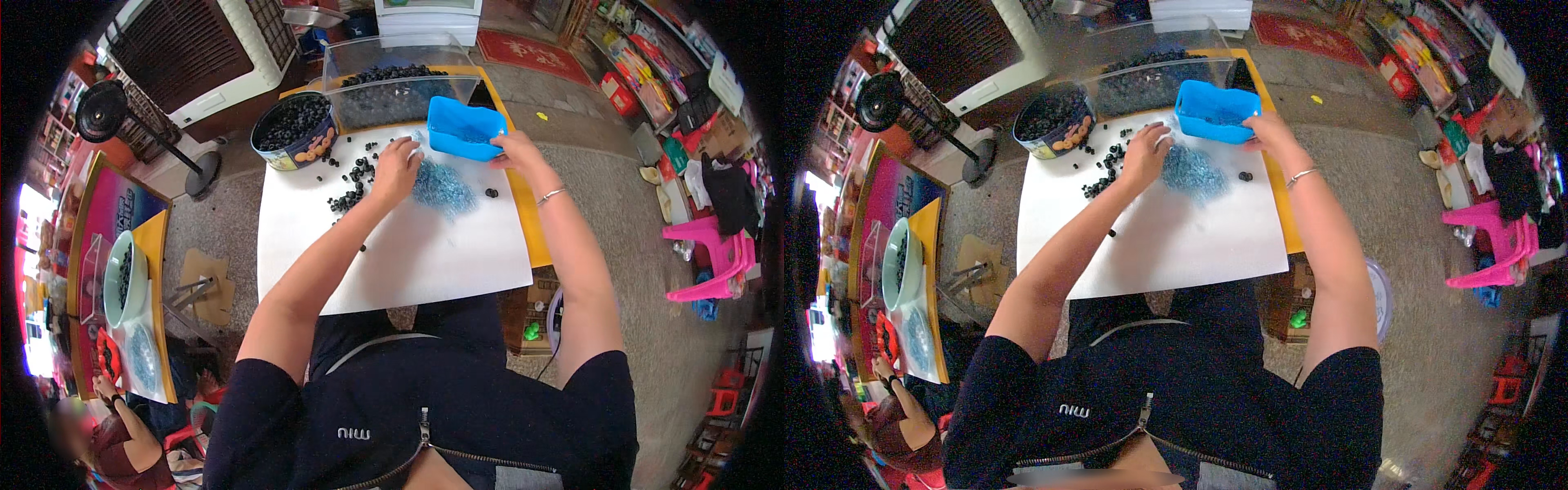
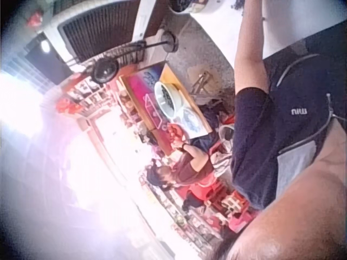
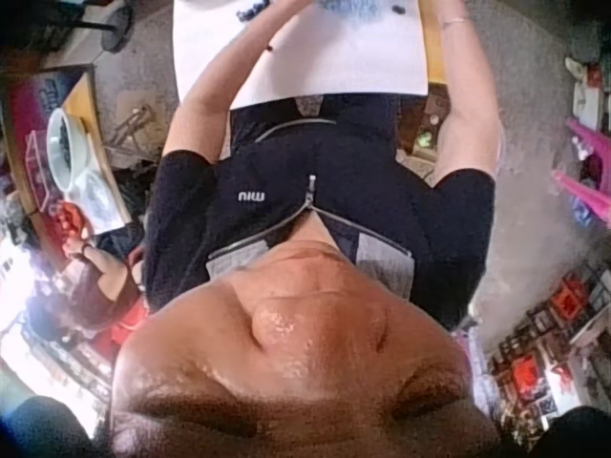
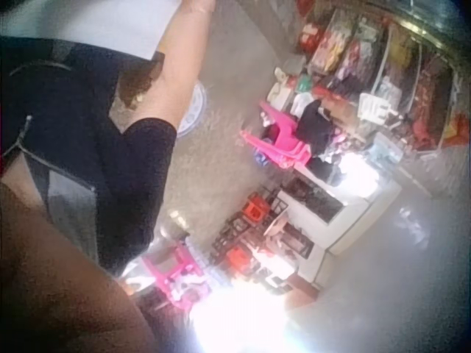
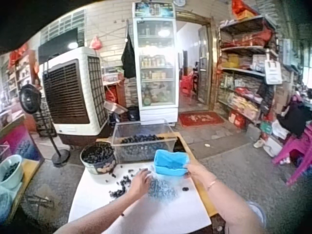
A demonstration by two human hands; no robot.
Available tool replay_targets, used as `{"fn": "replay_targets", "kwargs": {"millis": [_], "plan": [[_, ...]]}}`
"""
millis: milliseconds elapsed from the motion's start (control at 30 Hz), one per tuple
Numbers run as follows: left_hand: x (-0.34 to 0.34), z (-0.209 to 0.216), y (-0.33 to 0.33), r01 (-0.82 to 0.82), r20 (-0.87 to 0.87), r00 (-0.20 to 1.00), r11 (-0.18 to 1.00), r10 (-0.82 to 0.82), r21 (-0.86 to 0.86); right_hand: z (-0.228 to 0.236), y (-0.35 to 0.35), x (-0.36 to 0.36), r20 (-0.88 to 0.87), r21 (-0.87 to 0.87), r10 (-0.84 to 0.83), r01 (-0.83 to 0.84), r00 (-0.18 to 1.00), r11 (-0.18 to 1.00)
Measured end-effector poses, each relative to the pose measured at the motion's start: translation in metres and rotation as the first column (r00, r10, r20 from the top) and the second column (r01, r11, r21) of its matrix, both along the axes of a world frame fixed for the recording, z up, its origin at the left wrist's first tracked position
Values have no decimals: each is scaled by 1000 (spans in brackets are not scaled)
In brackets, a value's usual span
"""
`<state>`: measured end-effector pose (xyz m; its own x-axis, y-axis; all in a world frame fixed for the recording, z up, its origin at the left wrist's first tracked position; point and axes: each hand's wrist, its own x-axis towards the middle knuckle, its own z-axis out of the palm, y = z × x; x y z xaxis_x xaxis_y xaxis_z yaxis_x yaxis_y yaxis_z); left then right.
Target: The person assembles small black plastic components and rubber rings by hand at a table.
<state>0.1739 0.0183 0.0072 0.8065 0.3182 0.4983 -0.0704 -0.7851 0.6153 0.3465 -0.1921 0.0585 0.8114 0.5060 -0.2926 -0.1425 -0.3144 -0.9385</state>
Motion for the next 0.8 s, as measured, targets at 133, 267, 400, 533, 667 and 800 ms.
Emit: {"fn": "replay_targets", "kwargs": {"millis": [133, 267, 400, 533, 667, 800], "plan": [[33, 9, 14, 37, -16, 999, 999, -37, 29, 5, -23, 10, 41, -30, -10, 11, 999, 999], [58, 2, 35, 141, 25, 989, 980, -146, 142, 18, -24, 3, 39, -52, -28, 30, 999, 998], [60, 4, 35, 360, -207, 914, 933, -348, 22, 18, -37, 4, 39, -34, -6, 7, 999, 999], [43, 11, 27, 358, -85, 933, 926, -350, 117, 16, -38, 4, 14, -27, -7, 7, 1000, 1000], [41, 15, 29, 229, -23, 973, 953, -229, 196, 12, -36, 7, 16, -23, -23, 24, 1000, 999], [61, 4, 33, 278, -32, 960, 935, -278, 219, 10, -30, 8, 19, -28, -36, 36, 999, 999]]}}
